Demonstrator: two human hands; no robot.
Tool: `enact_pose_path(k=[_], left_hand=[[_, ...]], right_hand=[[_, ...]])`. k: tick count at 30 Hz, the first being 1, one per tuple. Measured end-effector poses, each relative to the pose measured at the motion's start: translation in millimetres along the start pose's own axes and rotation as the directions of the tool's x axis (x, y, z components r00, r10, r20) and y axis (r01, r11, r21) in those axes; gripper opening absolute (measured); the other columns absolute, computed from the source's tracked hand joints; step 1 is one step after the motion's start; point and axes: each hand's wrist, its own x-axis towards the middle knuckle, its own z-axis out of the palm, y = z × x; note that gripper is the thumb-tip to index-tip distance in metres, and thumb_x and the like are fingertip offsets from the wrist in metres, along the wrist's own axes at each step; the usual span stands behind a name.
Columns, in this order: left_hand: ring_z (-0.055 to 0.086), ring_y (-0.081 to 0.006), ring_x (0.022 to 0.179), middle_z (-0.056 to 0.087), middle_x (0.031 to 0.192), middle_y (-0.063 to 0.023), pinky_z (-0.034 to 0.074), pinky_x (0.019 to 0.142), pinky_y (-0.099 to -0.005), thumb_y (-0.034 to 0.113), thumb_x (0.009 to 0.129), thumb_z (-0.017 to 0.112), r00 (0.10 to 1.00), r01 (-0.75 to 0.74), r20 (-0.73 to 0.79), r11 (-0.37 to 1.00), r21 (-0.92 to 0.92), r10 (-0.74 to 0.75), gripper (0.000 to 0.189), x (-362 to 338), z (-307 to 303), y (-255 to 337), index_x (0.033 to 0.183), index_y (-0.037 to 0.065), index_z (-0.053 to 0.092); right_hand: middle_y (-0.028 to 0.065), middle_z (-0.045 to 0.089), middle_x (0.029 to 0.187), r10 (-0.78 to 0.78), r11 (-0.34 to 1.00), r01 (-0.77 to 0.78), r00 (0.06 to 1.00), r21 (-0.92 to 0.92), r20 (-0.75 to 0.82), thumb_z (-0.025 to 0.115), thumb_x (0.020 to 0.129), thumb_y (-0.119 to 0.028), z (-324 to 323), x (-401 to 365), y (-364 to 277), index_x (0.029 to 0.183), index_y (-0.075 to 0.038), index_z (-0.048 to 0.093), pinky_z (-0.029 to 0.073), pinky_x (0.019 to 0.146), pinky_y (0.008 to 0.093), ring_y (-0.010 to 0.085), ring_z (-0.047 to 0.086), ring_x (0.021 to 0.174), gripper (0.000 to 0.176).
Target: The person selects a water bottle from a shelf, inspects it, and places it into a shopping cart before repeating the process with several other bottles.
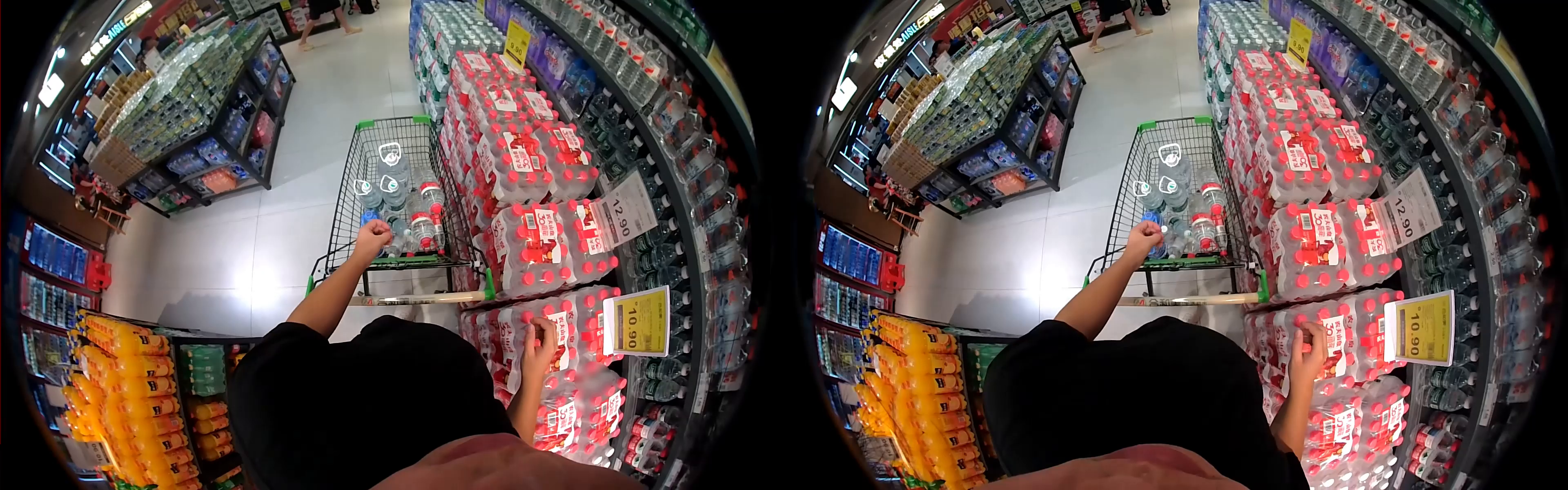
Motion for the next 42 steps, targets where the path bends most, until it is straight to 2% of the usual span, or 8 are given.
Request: enact_pose_path(k=[11, 15, 23, 28, 31, 36, 39, 42], left_hand=[[0.068, -0.0188, 0.081, 0.068, 0.097, -0.0159, 0.057, 0.071, -0.0266, -0.001, 0.086, 0.063, 0.991, 0.135, 0.028, 0.989, -0.062, -0.134, 0.024, 29.9, -34.0, -7.3, 0.109, -0.005, 0.055], [0.064, -0.0127, 0.064, 0.067, 0.077, -0.0080, 0.053, 0.058, -0.0229, 0.015, 0.087, 0.069, 0.971, 0.237, -0.007, 0.956, 0.176, -0.239, 0.019, 41.1, -55.2, -15.7, 0.090, -0.003, 0.066], [0.065, -0.0157, 0.070, 0.067, 0.084, -0.0097, 0.054, 0.065, -0.0269, 0.017, 0.097, 0.055, 0.912, 0.321, 0.168, 0.907, 0.273, -0.373, 0.022, 79.7, -87.1, -92.6, 0.096, -0.003, 0.062], [0.063, -0.0132, 0.060, 0.066, 0.068, -0.0074, 0.053, 0.060, -0.0278, 0.025, 0.091, 0.062, 0.859, 0.032, 0.348, 0.719, 0.695, -0.375, 0.032, 108.5, -76.2, -111.3, 0.078, -0.004, 0.066], [0.065, -0.0158, 0.059, 0.064, 0.059, -0.0093, 0.051, 0.056, -0.0298, 0.029, 0.087, 0.066, 0.865, 0.159, 0.269, 0.739, 0.654, -0.424, 0.036, 128.7, -66.1, -144.3, 0.068, -0.003, 0.066], [0.067, -0.0244, 0.062, 0.068, 0.075, -0.0166, 0.053, 0.058, -0.0355, 0.017, 0.090, 0.055, 0.748, 0.309, 0.317, 0.728, 0.611, -0.584, 0.026, 167.6, -62.7, -225.0, 0.083, -0.006, 0.064], [0.068, -0.0306, 0.070, 0.068, 0.080, -0.0199, 0.053, 0.064, -0.0400, 0.016, 0.089, 0.056, 0.826, 0.326, 0.199, 0.735, 0.594, -0.527, 0.024, 197.9, -72.4, -329.9, 0.102, -0.003, 0.063], [0.067, -0.0363, 0.083, 0.068, 0.089, -0.0210, 0.052, 0.075, -0.0445, 0.018, 0.088, 0.059, 0.935, 0.096, 0.136, 0.604, 0.791, -0.326, 0.041, 204.1, -44.9, -281.3, 0.125, 0.005, 0.051]], right_hand=[[0.0098, 0.059, 0.092, 0.038, 0.999, -0.042, 0.992, 0.031, 0.123, 0.060, 0.085, 0.002, 57.3, 18.1, -14.2, 0.097, 0.002, 0.060, 0.049, 0.067, 0.0270, 0.0167, 0.059, 0.077, 0.012], [0.0101, 0.060, 0.091, -0.002, 1.000, 0.001, 0.977, 0.007, 0.215, 0.062, 0.084, 0.002, 80.8, 23.3, -25.7, 0.096, 0.002, 0.059, 0.048, 0.064, 0.0267, 0.0168, 0.058, 0.072, 0.012], [0.0105, 0.060, 0.091, 0.037, 0.999, -0.031, 0.951, -0.023, 0.307, 0.063, 0.083, 0.001, 116.2, 29.8, -38.2, 0.096, 0.002, 0.059, 0.048, 0.062, 0.0270, 0.0173, 0.060, 0.067, 0.013], [0.0105, 0.061, 0.092, 0.204, 0.979, -0.185, 0.904, -0.086, 0.376, 0.063, 0.083, 0.001, 135.1, 23.6, -36.2, 0.096, 0.002, 0.059, 0.050, 0.063, 0.0264, 0.0178, 0.061, 0.069, 0.014], [0.0108, 0.061, 0.093, 0.284, 0.959, -0.252, 0.876, -0.133, 0.390, 0.064, 0.082, 0.002, 147.2, 12.7, -31.0, 0.096, 0.002, 0.059, 0.050, 0.062, 0.0269, 0.0183, 0.061, 0.069, 0.015], [0.0119, 0.062, 0.092, 0.447, 0.893, -0.391, 0.830, -0.225, 0.333, 0.064, 0.083, 0.001, 163.0, -2.1, -41.2, 0.097, 0.001, 0.061, 0.051, 0.063, 0.0281, 0.0192, 0.063, 0.073, 0.014], [0.0122, 0.063, 0.093, 0.600, 0.798, -0.545, 0.757, -0.256, 0.258, 0.064, 0.084, 0.001, 169.2, -20.2, -45.6, 0.099, 0.001, 0.062, 0.052, 0.064, 0.0286, 0.0195, 0.063, 0.075, 0.015], [0.0122, 0.063, 0.094, 0.675, 0.736, -0.619, 0.701, -0.273, 0.232, 0.063, 0.084, 0.001, 173.2, -28.9, -48.6, 0.100, 0.000, 0.062, 0.052, 0.065, 0.0283, 0.0197, 0.063, 0.076, 0.016]])
